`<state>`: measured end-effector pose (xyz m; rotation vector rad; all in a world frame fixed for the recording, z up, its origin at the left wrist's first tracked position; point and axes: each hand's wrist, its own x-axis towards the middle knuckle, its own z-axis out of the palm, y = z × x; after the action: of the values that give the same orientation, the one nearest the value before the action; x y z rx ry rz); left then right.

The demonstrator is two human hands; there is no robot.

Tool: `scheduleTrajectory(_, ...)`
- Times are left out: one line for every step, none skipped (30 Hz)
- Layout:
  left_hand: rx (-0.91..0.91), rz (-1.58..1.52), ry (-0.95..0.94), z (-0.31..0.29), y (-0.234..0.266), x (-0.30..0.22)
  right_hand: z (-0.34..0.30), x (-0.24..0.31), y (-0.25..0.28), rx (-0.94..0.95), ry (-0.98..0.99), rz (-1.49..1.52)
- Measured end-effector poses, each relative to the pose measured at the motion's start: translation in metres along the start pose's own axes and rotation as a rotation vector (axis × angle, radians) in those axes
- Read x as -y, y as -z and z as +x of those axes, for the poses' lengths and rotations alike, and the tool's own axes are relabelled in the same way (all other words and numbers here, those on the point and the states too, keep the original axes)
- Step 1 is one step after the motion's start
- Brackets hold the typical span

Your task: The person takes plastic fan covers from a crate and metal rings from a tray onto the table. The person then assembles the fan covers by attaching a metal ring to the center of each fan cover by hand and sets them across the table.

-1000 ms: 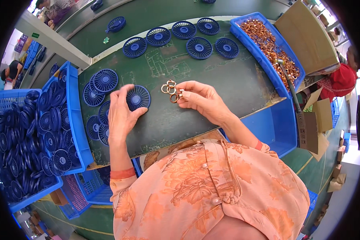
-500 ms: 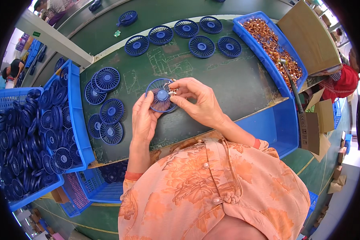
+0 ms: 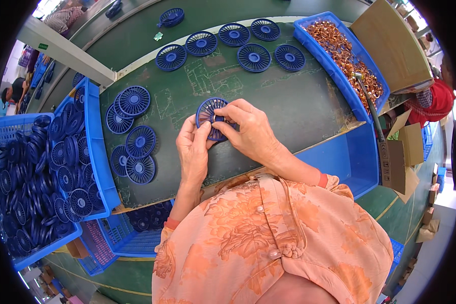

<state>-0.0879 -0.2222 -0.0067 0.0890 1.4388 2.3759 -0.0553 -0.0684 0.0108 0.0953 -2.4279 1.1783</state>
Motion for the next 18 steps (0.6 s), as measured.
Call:
scheduleTrajectory(0.009,0.022,-0.003,0.000,0.000,-0.001,0.000,-0.001,0.000,0.003,-0.033,0.030)
scheduleTrajectory(0.018,0.044,-0.006,0.000,0.000,-0.002,0.001,-0.001,0.000,0.005,-0.066,0.060)
scheduleTrajectory(0.018,0.044,-0.005,0.000,0.001,-0.004,0.003,-0.003,0.000,0.006,-0.067,0.060)
scheduleTrajectory(0.042,0.060,0.002,0.002,0.003,-0.007,0.005,-0.005,0.001,-0.033,0.049,0.052)
scheduleTrajectory(0.066,0.076,0.008,0.003,0.005,-0.011,0.007,-0.007,0.001,-0.072,0.164,0.044)
scheduleTrajectory(0.073,0.080,0.008,0.004,0.003,-0.016,0.010,-0.010,0.003,-0.070,0.163,0.046)
scheduleTrajectory(0.075,0.080,0.011,0.006,0.004,-0.021,0.014,-0.013,0.007,-0.035,0.253,0.058)
scheduleTrajectory(0.104,0.113,0.029,0.009,0.007,-0.026,0.017,-0.015,0.010,0.000,0.343,0.070)
scheduleTrajectory(0.133,0.147,0.046,0.012,0.007,-0.030,0.021,-0.015,0.012,-0.001,0.339,0.069)
scheduleTrajectory(0.139,0.131,0.043,0.013,0.002,-0.034,0.025,-0.014,0.016,0.027,0.373,0.056)
scheduleTrajectory(0.141,0.131,0.047,0.016,0.000,-0.035,0.029,-0.014,0.018,0.055,0.407,0.042)
scheduleTrajectory(0.137,0.163,0.024,0.019,-0.001,-0.034,0.031,-0.015,0.020,0.071,0.371,0.090)
scheduleTrajectory(0.126,0.195,-0.005,0.021,-0.002,-0.035,0.034,-0.014,0.023,0.073,0.373,0.094)
scheduleTrajectory(0.106,0.166,0.018,0.024,-0.002,-0.034,0.037,-0.011,0.028,0.102,0.339,0.113)
scheduleTrajectory(0.103,0.165,0.019,0.028,-0.003,-0.033,0.038,-0.010,0.031,0.132,0.305,0.131)
scheduleTrajectory(0.090,0.202,-0.028,0.033,-0.005,-0.033,0.037,-0.009,0.028,0.049,0.284,0.181)
scheduleTrajectory(0.077,0.238,-0.074,0.038,-0.007,-0.032,0.033,-0.010,0.028,0.050,0.285,0.181)
scheduleTrajectory(0.055,0.282,-0.127,0.043,-0.004,-0.031,0.025,-0.013,0.027,0.001,0.151,0.182)
